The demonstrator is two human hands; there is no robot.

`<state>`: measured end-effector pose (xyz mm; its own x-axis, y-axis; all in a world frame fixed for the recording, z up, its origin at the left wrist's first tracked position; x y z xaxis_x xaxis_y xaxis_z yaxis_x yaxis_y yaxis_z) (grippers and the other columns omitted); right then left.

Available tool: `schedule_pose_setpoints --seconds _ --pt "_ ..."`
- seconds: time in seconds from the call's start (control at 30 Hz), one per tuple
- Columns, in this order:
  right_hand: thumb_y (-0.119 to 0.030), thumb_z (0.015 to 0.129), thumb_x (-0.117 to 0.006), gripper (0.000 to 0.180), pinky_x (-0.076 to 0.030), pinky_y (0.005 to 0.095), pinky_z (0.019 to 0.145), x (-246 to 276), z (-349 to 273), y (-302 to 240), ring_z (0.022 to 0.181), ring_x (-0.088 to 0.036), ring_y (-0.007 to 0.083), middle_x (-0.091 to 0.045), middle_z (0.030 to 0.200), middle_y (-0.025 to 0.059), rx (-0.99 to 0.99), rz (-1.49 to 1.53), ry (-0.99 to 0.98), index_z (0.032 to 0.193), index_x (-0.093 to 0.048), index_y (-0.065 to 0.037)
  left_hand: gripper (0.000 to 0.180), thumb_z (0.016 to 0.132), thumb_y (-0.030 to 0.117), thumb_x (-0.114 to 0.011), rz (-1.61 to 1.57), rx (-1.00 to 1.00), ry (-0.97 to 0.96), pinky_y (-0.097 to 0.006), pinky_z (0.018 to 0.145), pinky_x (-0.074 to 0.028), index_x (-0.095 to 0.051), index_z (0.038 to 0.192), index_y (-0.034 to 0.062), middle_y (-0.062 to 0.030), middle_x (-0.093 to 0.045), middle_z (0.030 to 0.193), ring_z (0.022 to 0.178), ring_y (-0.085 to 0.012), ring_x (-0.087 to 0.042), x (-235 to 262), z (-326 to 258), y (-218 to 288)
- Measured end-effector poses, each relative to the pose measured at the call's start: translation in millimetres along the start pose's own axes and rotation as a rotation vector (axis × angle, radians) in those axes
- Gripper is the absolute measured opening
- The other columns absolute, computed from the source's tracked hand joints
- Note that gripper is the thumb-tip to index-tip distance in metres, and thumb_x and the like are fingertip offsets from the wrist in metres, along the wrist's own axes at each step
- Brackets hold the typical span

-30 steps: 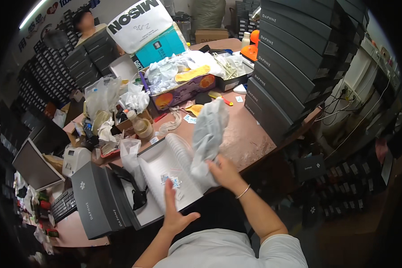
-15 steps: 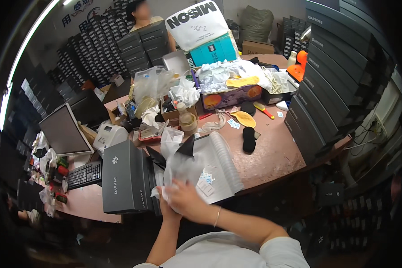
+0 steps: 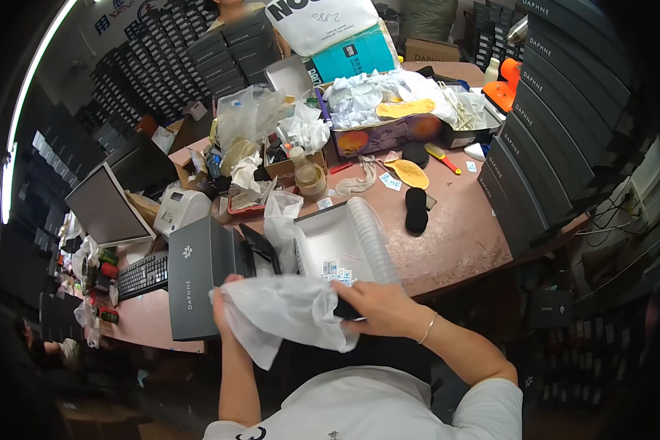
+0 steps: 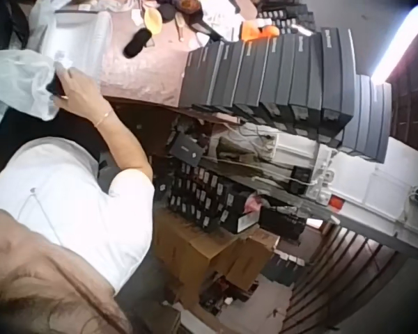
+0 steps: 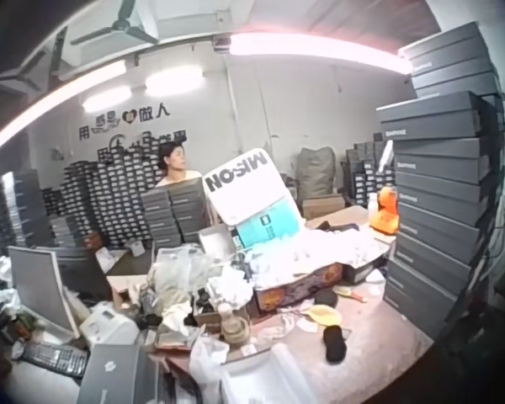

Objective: Packing high-heeled shoes into boxes with protective paper and bags.

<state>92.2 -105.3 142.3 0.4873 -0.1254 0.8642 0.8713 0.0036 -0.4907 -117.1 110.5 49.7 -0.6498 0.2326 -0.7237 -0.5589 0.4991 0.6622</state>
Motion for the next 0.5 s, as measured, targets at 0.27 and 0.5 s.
schedule_pose_setpoints --seconds 0.27,0.5 --pt "-0.027 0.085 -0.070 0.055 -0.048 0.0291 0.055 20.4 -83.0 172.2 0.067 -0.062 0.0158 -0.063 0.086 0.0144 -0.786 0.703 0.691 0.126 -0.047 0.000 0.057 0.101 0.043 -0.020 0.730 -1.138 -0.329 -0.048 0.103 -0.037 -0.052 0.074 0.0045 -0.0035 -0.045 0.061 0.061 -0.0177 -0.050 -165.0 -52.8 28.7" --pt "-0.024 0.083 -0.072 0.055 -0.043 0.0202 0.047 58.7 -90.4 135.4 0.058 -0.053 0.0065 -0.059 0.086 0.0044 -0.551 0.825 0.541 0.130 -0.049 -0.008 0.070 0.086 0.053 -0.058 1.028 -0.135 -0.849 -0.045 0.106 -0.032 -0.048 0.131 0.0000 -0.0145 -0.056 0.123 0.115 -0.0249 -0.053 -136.4 32.7 -132.2"
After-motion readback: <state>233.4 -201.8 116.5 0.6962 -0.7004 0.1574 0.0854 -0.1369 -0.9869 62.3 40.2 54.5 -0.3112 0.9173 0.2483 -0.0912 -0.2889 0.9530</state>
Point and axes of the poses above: each hand's wrist, its own z-axis towards the middle knuckle, its own x-axis out of the back of the hand, y = z × x, the point moved 6 cm from there along z, towards the middle knuckle
